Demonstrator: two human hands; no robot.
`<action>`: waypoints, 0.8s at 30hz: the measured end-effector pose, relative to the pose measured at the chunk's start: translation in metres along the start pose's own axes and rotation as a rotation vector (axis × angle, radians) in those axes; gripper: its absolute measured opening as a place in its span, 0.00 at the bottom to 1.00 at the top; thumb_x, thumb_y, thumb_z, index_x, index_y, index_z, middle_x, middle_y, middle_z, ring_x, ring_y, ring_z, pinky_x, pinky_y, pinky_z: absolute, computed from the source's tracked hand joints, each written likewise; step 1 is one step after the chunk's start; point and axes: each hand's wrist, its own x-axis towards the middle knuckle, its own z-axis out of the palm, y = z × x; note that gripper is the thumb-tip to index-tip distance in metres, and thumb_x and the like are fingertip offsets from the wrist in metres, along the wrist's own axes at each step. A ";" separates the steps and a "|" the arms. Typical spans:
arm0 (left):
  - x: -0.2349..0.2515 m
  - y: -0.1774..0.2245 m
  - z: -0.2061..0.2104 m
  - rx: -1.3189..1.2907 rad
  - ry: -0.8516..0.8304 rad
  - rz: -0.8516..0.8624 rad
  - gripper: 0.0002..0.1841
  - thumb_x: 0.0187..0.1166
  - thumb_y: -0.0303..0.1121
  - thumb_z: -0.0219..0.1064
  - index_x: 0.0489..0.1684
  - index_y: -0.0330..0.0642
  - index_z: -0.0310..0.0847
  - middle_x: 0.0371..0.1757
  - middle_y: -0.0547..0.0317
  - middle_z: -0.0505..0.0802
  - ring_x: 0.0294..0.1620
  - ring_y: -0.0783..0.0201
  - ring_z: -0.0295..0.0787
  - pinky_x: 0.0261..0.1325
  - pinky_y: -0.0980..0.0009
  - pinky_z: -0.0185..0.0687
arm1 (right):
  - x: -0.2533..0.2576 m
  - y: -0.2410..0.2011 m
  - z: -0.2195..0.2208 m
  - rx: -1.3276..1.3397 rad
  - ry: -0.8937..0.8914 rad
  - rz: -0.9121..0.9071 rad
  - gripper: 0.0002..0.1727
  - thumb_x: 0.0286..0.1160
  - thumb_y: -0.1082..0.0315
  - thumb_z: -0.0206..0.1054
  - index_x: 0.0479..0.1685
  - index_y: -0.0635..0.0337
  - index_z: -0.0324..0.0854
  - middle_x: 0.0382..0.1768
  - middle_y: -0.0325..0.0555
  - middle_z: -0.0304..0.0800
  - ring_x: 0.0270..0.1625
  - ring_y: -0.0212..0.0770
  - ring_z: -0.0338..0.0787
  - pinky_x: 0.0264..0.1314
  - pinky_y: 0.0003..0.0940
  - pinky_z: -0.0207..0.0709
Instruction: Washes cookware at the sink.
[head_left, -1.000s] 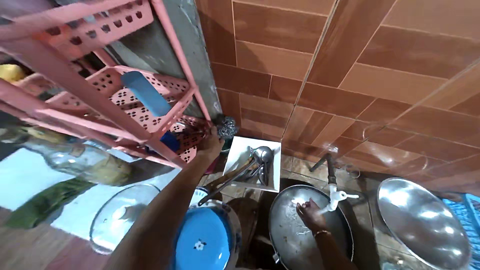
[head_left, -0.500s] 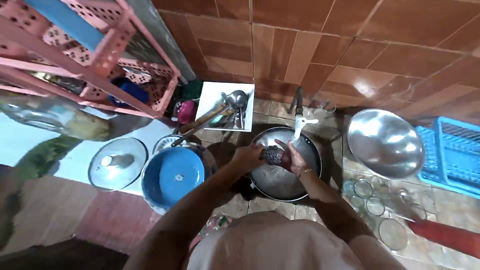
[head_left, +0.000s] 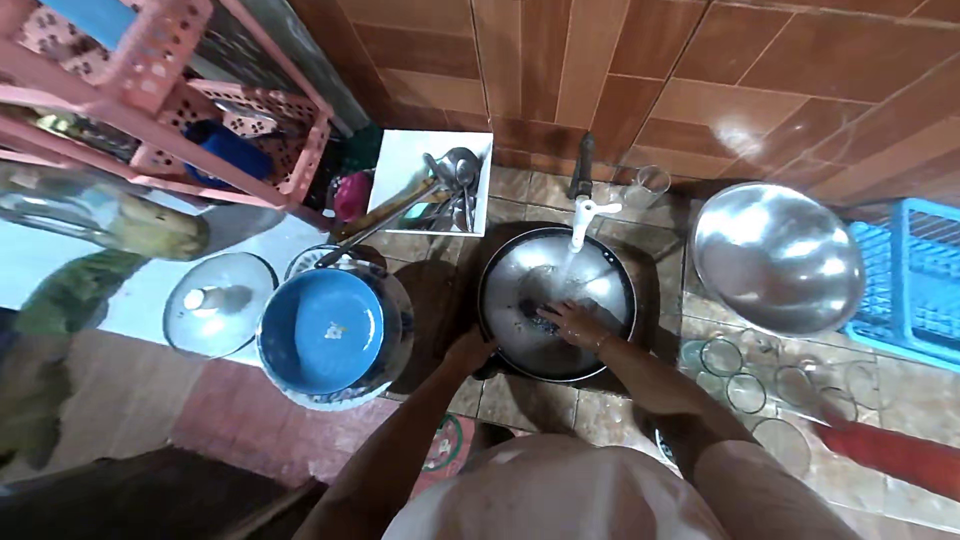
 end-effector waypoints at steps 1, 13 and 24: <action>0.002 0.004 0.003 -0.006 0.007 -0.015 0.40 0.85 0.60 0.59 0.88 0.38 0.59 0.76 0.35 0.81 0.78 0.40 0.77 0.79 0.38 0.69 | 0.004 -0.003 0.001 -0.011 -0.003 0.022 0.35 0.83 0.66 0.64 0.91 0.36 0.63 0.89 0.54 0.63 0.88 0.68 0.63 0.79 0.71 0.66; 0.018 0.002 0.013 -0.075 0.027 -0.007 0.33 0.82 0.51 0.66 0.82 0.41 0.68 0.70 0.40 0.87 0.72 0.43 0.84 0.73 0.38 0.76 | -0.001 -0.044 0.018 0.053 0.036 -0.050 0.21 0.84 0.70 0.57 0.74 0.57 0.81 0.80 0.56 0.75 0.84 0.61 0.71 0.82 0.61 0.69; 0.012 0.005 0.021 -0.079 0.111 -0.046 0.29 0.83 0.51 0.62 0.80 0.47 0.73 0.66 0.43 0.90 0.67 0.44 0.88 0.68 0.39 0.80 | -0.019 -0.036 0.009 0.043 -0.027 0.306 0.28 0.83 0.65 0.61 0.83 0.63 0.71 0.84 0.68 0.64 0.85 0.68 0.67 0.83 0.65 0.66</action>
